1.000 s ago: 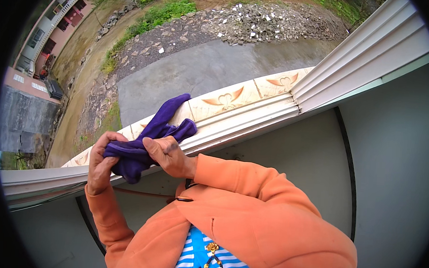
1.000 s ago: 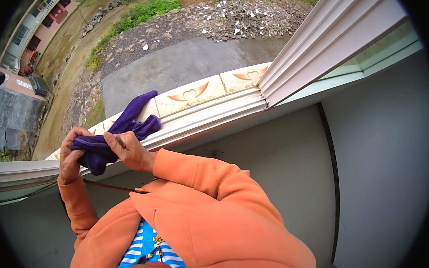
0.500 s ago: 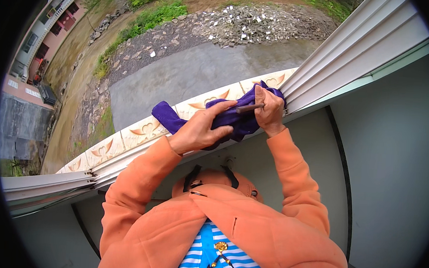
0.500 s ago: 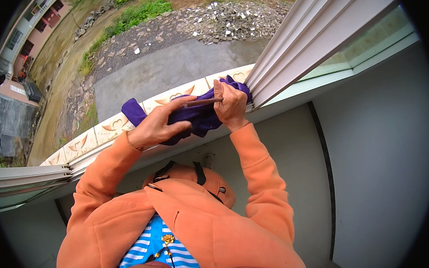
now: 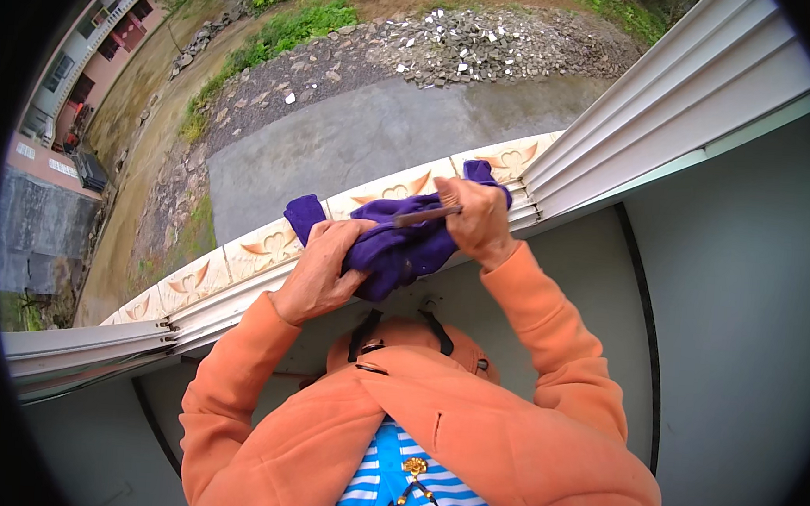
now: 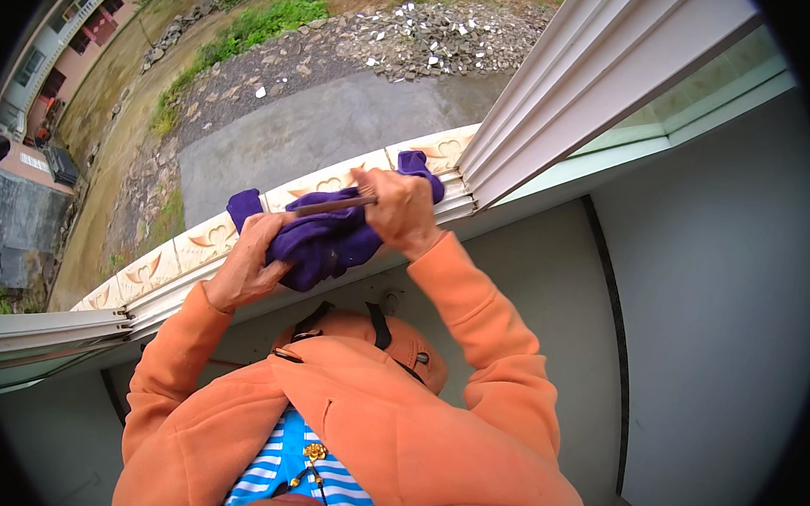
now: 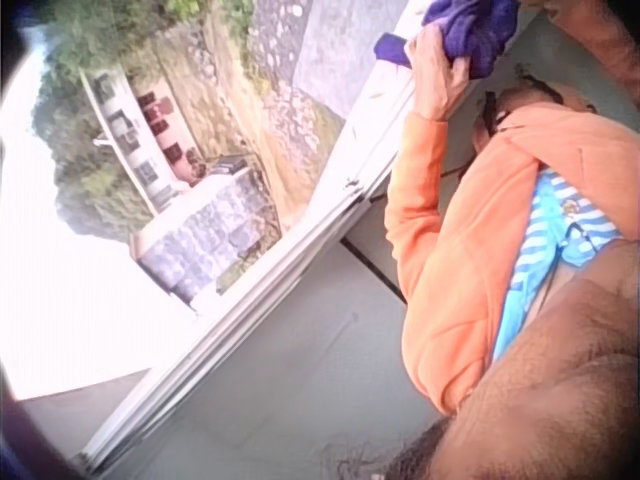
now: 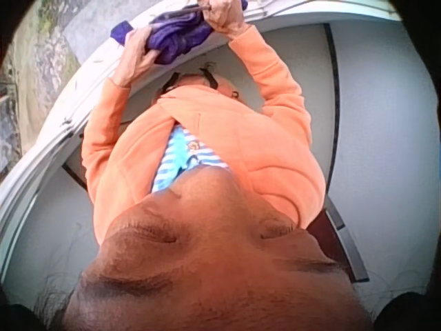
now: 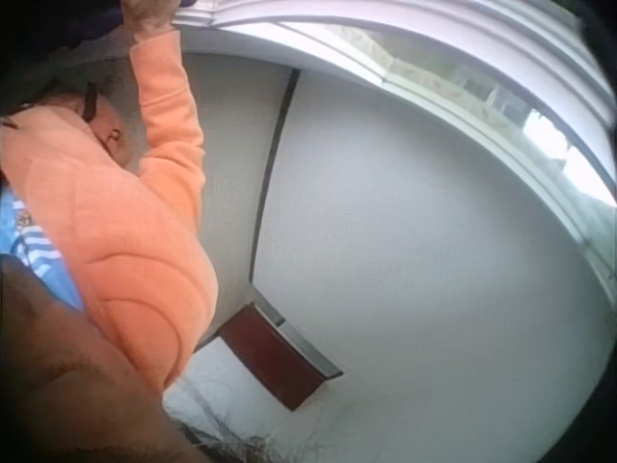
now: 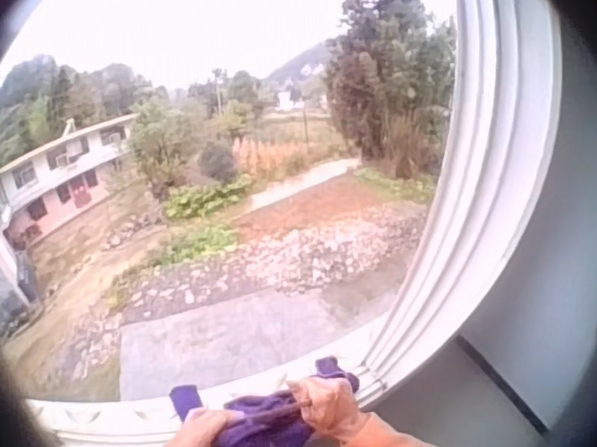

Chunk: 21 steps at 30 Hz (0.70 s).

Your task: The person wipes the exterior window frame with a purple cloth and uses a thin stick to clean the narrow gaps between frame sections. The person repeatedly wipes and scrapes along the frame edges and corners.

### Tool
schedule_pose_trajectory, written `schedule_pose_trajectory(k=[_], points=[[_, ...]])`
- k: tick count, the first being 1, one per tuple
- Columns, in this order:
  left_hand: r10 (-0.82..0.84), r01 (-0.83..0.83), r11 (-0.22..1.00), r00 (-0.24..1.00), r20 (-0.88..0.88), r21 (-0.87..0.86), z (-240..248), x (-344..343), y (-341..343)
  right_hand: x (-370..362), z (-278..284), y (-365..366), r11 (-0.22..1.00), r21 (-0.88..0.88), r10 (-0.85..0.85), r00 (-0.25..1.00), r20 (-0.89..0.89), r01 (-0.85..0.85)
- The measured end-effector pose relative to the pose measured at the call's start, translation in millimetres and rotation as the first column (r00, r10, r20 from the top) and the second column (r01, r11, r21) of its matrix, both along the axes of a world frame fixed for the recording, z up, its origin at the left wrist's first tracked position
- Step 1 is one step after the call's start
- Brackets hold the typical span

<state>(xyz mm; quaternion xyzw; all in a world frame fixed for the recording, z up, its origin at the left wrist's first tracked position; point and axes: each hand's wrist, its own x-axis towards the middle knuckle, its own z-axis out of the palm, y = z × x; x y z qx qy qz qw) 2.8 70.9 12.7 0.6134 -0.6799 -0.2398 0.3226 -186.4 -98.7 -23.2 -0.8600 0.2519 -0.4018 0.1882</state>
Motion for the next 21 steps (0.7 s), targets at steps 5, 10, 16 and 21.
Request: schedule_pose_trajectory(k=[5,10,16,21], points=[[-0.011,0.007,0.999,0.994,-0.104,-0.044,-6,-31,-46,-24,1,-26,0.999,0.015,-0.039,0.999,-0.005,0.039],[-0.110,0.110,0.994,0.974,-0.196,-0.011,-6,-32,-54,-8,12,23,0.960,0.233,0.090,0.957,0.277,-0.158],[-0.122,0.128,0.992,0.974,-0.191,0.018,-12,-35,-70,-10,15,-20,0.987,-0.148,-0.031,0.985,0.168,0.057],[-0.127,0.104,0.983,0.981,-0.146,-0.152,-23,-42,-81,11,7,-12,0.992,0.109,-0.076,0.979,0.192,0.056]])
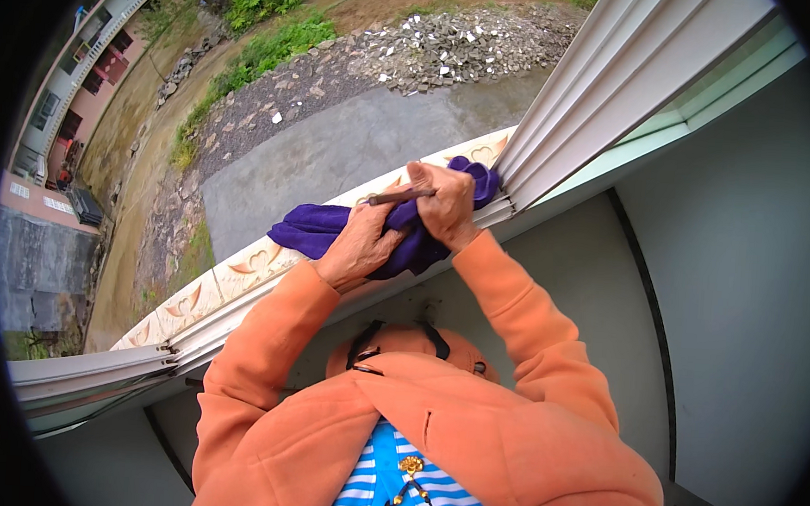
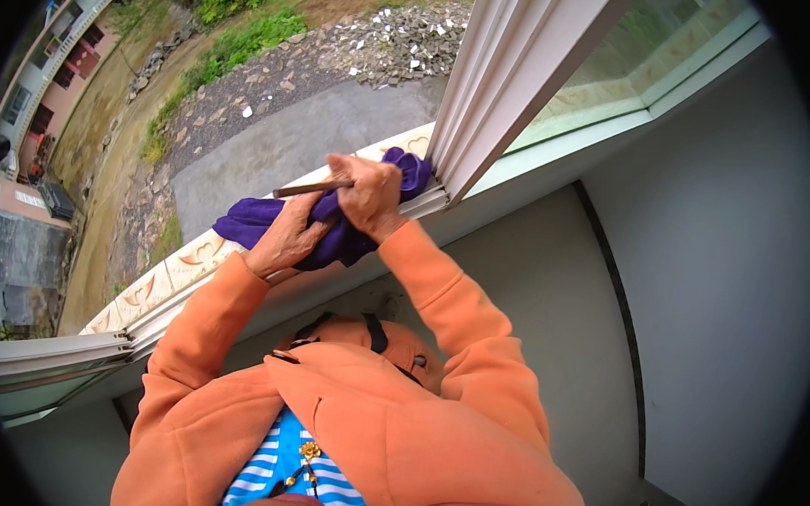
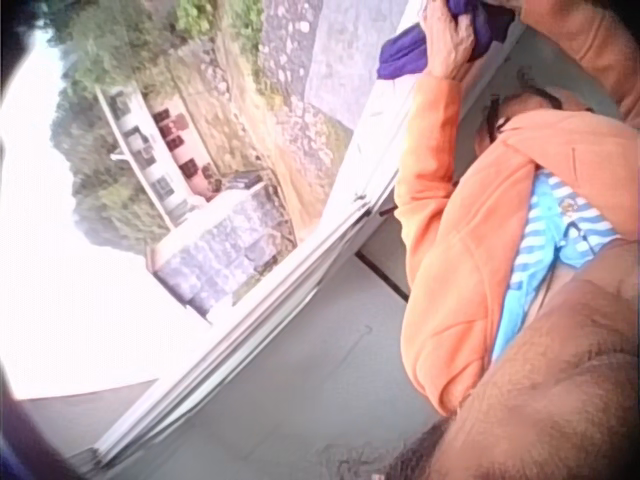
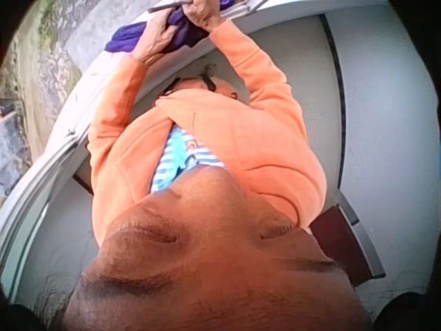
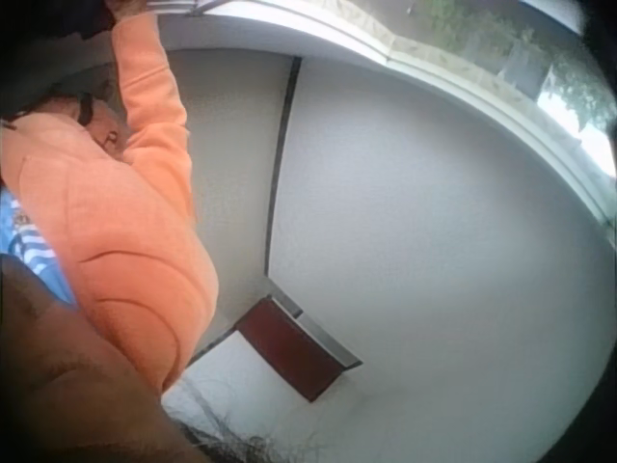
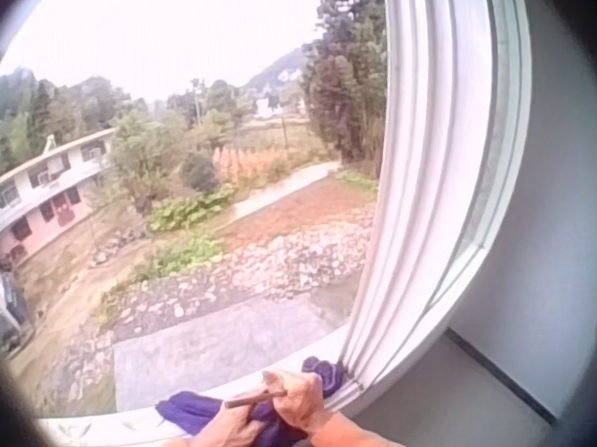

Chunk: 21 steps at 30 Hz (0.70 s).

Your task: The person wipes the exterior window frame with a purple cloth and uses a thin stick to clean the narrow gaps between frame sections. The person repeatedly wipes and scrapes along the frame edges and corners.

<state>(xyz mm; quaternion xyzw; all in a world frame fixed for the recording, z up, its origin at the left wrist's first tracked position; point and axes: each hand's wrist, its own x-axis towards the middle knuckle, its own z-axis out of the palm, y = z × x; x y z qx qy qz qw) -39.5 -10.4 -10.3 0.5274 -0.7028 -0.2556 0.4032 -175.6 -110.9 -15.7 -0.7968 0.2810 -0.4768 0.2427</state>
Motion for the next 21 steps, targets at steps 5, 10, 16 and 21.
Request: schedule_pose_trajectory(k=[5,10,16,21], points=[[0.023,0.007,0.993,0.968,-0.249,0.119,0,6,6,-2,0,38,0.933,0.230,0.240,0.955,0.174,-0.277],[-0.066,0.067,0.998,0.994,-0.091,0.006,-6,-13,-15,-25,11,18,0.977,-0.194,0.077,0.995,-0.064,-0.088],[-0.115,0.116,0.993,0.992,-0.046,0.026,-8,-12,-22,-24,4,30,0.996,-0.081,0.050,0.999,0.020,-0.049],[-0.187,0.187,0.982,0.982,-0.005,-0.006,-3,-8,-22,-30,3,32,0.993,-0.112,0.037,0.993,-0.108,-0.049]])
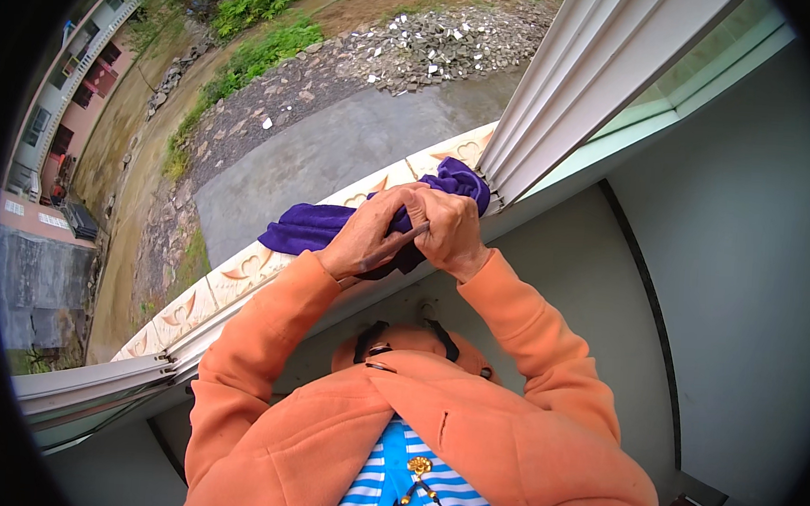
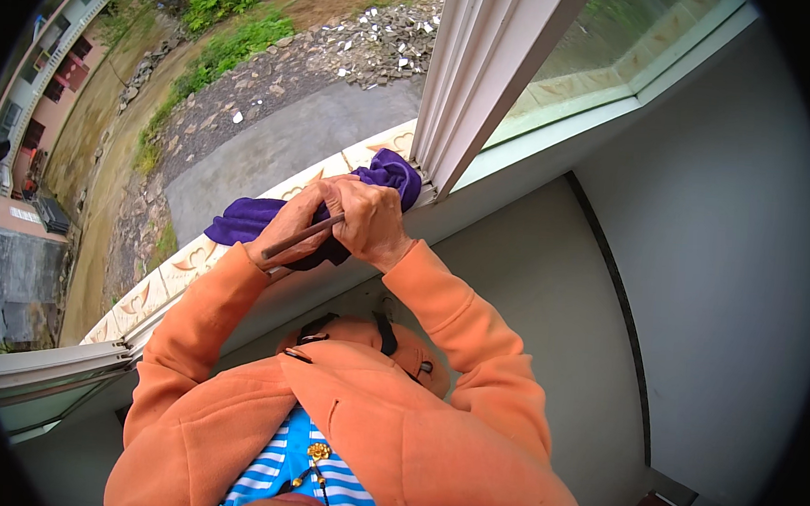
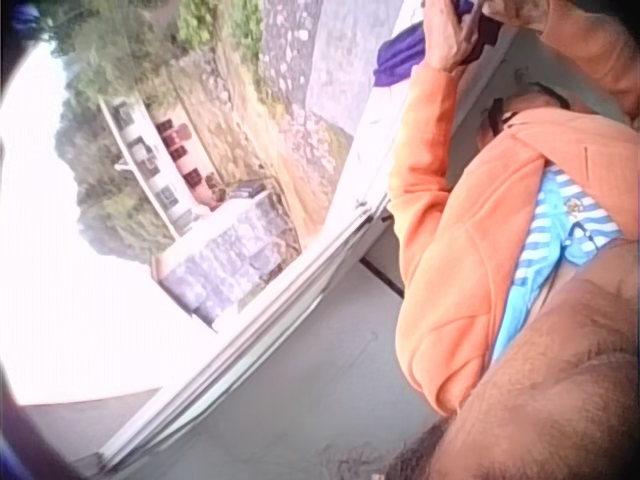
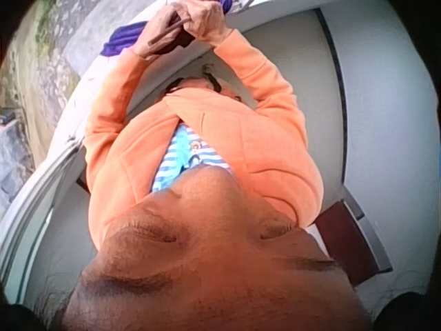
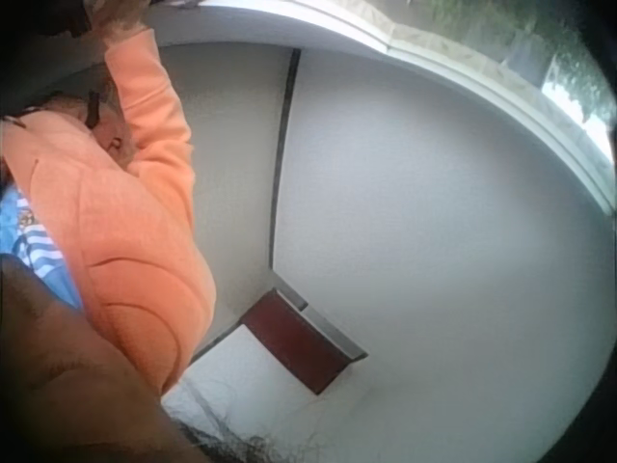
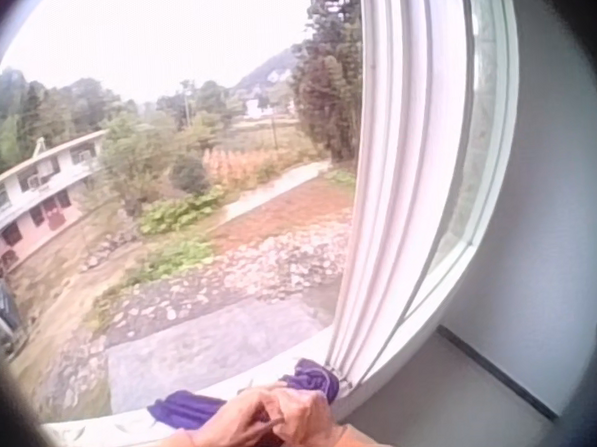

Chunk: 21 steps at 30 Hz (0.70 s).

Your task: The person wipes the exterior window frame with a purple cloth and uses a thin stick to clean the narrow gaps between frame sections. The person repeatedly wipes and scrapes along the frame edges and corners.

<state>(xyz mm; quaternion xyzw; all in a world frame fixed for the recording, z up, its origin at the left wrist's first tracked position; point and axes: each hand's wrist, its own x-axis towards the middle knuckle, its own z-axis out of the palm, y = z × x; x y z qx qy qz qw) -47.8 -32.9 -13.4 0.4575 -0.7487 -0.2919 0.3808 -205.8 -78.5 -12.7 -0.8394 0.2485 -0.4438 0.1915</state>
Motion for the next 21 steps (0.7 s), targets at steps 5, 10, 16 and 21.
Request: schedule_pose_trajectory(k=[5,10,16,21], points=[[0.092,-0.095,0.993,0.995,-0.039,-0.076,-10,-6,4,-18,8,-17,0.990,-0.121,-0.084,0.994,-0.076,0.074],[0.175,-0.153,0.983,0.950,0.260,-0.103,-23,-11,4,-17,-6,-13,0.988,0.152,-0.015,0.978,0.208,-0.018],[0.265,-0.256,0.964,0.909,0.321,-0.071,-26,1,34,31,-16,45,0.950,0.267,0.140,0.986,0.093,-0.161],[0.458,-0.420,0.889,0.837,0.298,-0.185,-23,61,130,88,2,112,0.864,0.267,0.419,0.904,0.086,-0.427]])
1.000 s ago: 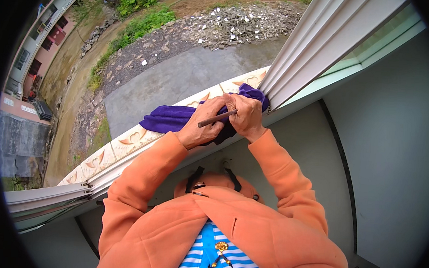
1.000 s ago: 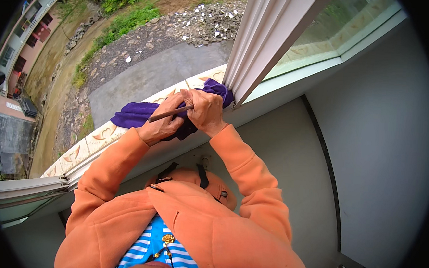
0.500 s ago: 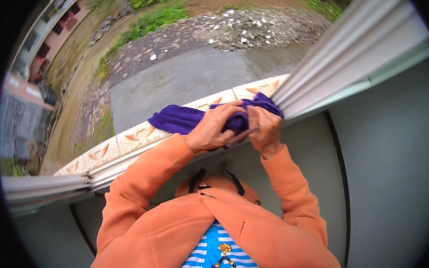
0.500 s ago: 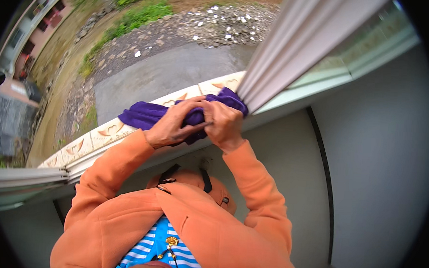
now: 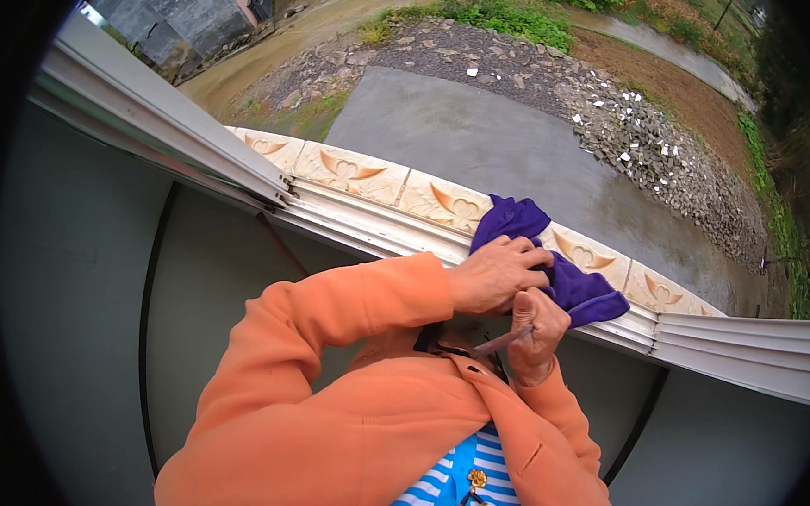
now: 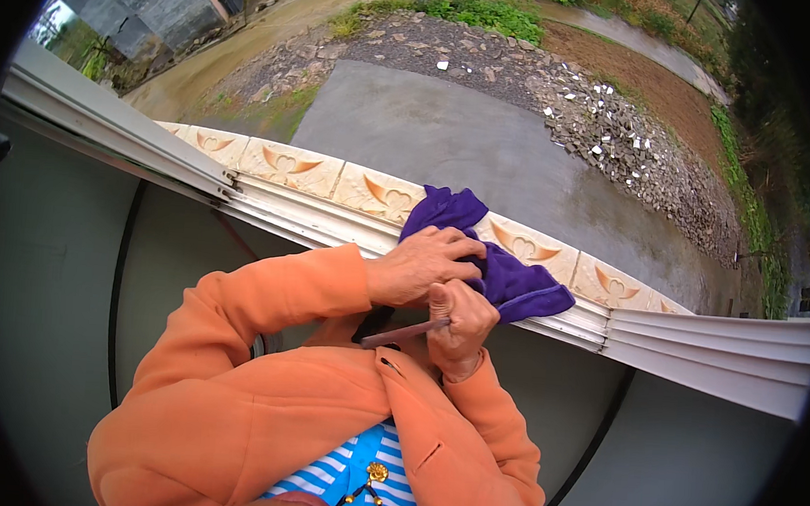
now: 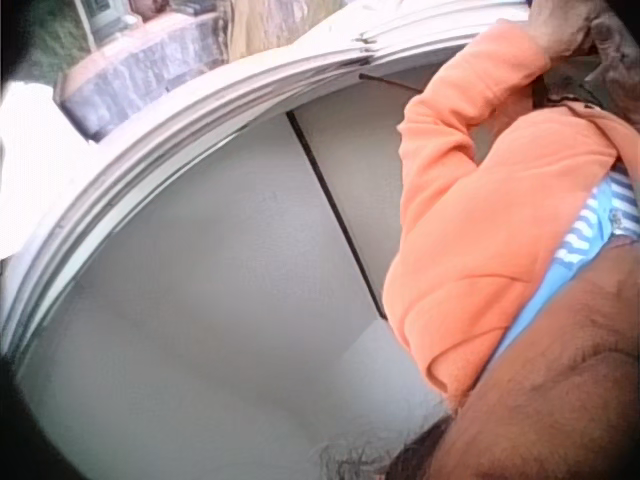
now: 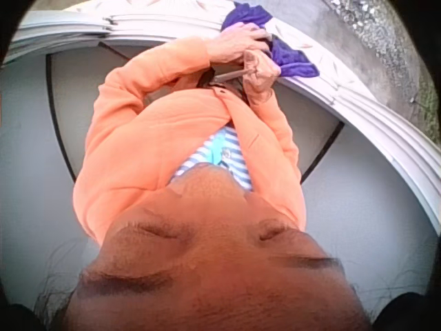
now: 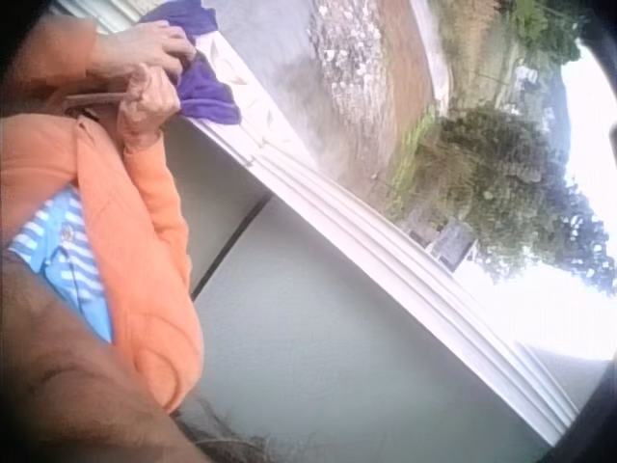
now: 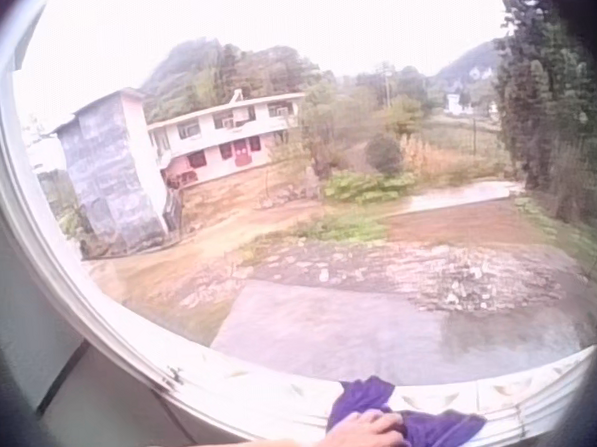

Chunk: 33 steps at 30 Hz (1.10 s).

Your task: The person wipes the exterior window frame with a purple cloth and uses a thin stick to clean the narrow gaps between frame sections. The person repeatedly wipes and scrapes along the frame edges and corners.

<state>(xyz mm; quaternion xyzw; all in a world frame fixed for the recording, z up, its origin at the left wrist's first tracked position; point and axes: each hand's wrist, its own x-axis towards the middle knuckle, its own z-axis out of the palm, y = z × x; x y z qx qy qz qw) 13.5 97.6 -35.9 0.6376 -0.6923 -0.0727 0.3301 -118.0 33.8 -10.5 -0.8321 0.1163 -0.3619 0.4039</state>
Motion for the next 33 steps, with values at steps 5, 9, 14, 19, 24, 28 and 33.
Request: schedule_pose_trajectory(k=[5,9,14,19,24,28,33], points=[[0.247,-0.269,0.954,0.955,0.163,0.132,18,60,106,48,-2,49,0.936,0.199,0.291,0.956,0.031,-0.291],[0.382,-0.460,0.867,0.861,0.336,0.191,36,112,177,102,-17,102,0.638,0.510,0.384,0.813,0.437,-0.576],[0.397,-0.576,0.779,0.759,0.516,0.247,44,144,207,145,-24,127,0.295,0.709,0.465,0.745,0.479,-0.640],[0.547,-0.590,0.782,0.804,0.233,0.201,86,164,178,106,-10,68,0.861,0.193,0.460,0.883,0.098,-0.470],[0.415,-0.437,0.899,0.834,-0.363,0.025,153,144,124,37,21,8,0.626,0.681,0.390,0.909,0.149,-0.381],[0.010,-0.189,0.962,0.750,-0.662,-0.199,211,107,64,-35,66,-57,0.793,0.537,0.245,0.957,0.153,-0.288],[0.003,-0.360,0.910,0.497,-0.868,-0.204,243,36,13,-126,125,-95,0.986,0.144,-0.081,0.995,-0.056,0.088]])
